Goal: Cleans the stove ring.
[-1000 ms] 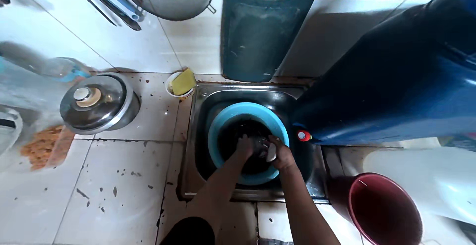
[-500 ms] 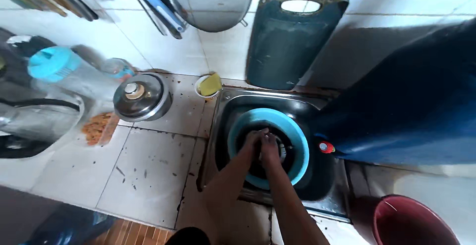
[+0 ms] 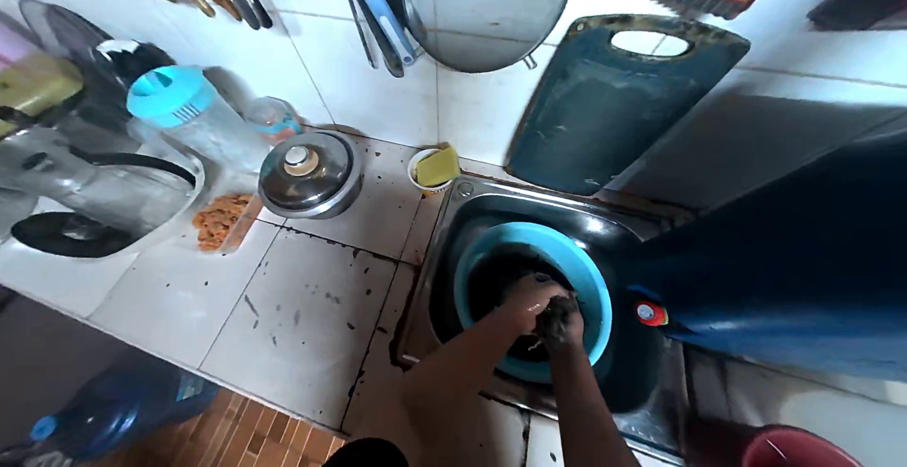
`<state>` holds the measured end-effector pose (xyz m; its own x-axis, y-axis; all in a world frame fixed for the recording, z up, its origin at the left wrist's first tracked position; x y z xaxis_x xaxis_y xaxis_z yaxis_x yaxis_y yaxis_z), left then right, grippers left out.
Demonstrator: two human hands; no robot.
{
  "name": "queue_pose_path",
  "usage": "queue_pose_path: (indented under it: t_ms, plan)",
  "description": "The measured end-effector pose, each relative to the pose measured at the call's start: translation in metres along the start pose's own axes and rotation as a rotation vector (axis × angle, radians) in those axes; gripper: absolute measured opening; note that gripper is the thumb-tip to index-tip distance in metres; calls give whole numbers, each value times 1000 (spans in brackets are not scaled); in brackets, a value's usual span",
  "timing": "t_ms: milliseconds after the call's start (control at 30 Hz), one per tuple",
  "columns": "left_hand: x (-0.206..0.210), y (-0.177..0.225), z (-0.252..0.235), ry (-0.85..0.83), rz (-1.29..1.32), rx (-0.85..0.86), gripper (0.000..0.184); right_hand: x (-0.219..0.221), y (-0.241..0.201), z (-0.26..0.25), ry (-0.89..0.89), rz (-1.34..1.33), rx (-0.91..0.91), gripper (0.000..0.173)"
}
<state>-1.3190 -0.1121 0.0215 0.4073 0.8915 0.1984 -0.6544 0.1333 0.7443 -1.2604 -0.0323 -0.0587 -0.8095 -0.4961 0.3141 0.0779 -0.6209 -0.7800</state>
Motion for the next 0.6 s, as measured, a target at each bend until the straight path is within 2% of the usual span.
queue_pose_path:
  t_ms: [67, 100, 167, 233, 333, 400, 467, 567, 600]
  plan:
    - [-12, 6, -1, -76, 116, 18, 33, -10, 2, -12, -82, 15, 148, 47]
    - [-23, 3, -7, -88, 188, -22, 38, -6, -5, -8, -63, 93, 184, 43]
    - [-43, -14, -23, -66, 289, -172, 54, 13, -22, 1, -61, 275, 145, 35]
    - [-49, -31, -32, -25, 273, -258, 56, 29, -36, 10, -198, 373, 87, 39]
    - [-54, -40, -29, 160, 208, -218, 41, 34, -49, 11, -218, 365, 29, 42]
    - [-58, -38, -25, 268, 210, -218, 43, 31, -57, 12, -155, 395, -62, 34]
    - [-58, -38, -26, 280, 210, -210, 53, 36, -57, 23, -138, 519, -185, 30]
    - [-41, -35, -25, 309, 155, -49, 45, 58, -32, 42, -299, 658, -212, 52]
    - [-35, -31, -20, 288, 141, -13, 42, 57, -25, 39, -265, 605, -204, 51]
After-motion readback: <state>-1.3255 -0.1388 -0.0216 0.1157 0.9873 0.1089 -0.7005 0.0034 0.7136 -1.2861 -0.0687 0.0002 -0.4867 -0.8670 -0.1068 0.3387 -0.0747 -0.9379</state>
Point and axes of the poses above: each hand's wrist, its own z-axis away from the middle knuckle, its own x-axis out of the palm, y = z × x, the point moved 5 cm from there along -z, towards the middle knuckle, and after that the axes turned 4 degrees about y, right-handed, at the moved point
